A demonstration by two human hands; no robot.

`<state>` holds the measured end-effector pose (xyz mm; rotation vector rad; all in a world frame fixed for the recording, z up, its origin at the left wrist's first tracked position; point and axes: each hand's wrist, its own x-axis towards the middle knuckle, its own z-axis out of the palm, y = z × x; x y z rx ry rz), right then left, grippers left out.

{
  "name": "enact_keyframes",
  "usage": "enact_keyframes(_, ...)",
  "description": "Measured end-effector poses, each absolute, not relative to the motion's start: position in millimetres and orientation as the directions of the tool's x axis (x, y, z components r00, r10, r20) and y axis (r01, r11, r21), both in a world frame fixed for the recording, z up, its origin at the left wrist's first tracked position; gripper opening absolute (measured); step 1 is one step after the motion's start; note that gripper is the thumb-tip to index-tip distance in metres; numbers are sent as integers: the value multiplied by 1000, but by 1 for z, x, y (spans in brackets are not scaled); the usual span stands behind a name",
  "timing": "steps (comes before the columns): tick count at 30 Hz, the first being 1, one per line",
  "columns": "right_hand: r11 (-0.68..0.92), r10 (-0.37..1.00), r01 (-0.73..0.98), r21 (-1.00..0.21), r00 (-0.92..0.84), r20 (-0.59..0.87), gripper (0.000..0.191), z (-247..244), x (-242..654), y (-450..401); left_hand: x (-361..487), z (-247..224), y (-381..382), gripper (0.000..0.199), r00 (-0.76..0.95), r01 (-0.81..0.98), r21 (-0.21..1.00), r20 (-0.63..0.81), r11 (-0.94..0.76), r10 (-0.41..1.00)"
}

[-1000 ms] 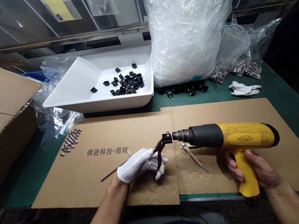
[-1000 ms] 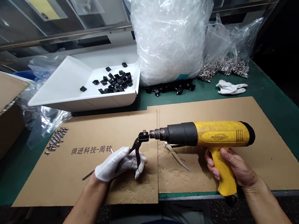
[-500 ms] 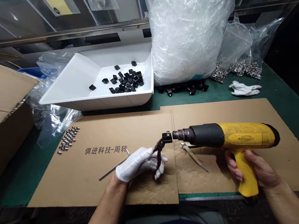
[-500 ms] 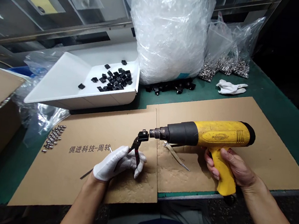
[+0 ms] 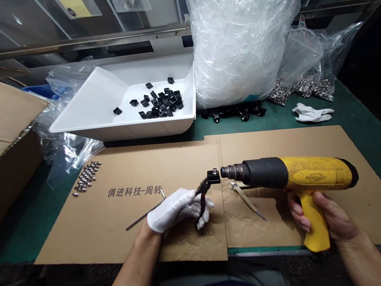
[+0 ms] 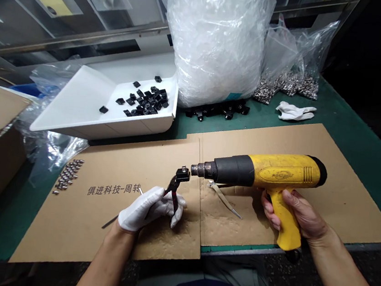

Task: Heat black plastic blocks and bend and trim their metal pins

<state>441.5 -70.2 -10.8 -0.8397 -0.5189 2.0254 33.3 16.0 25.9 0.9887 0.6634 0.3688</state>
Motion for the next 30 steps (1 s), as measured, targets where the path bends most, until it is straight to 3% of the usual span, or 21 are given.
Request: enact_keyframes(30,-512,857,-548,-661,-376,-353,41,-6,437,-67,35,26,13,59,714,5,861,-359,509,601)
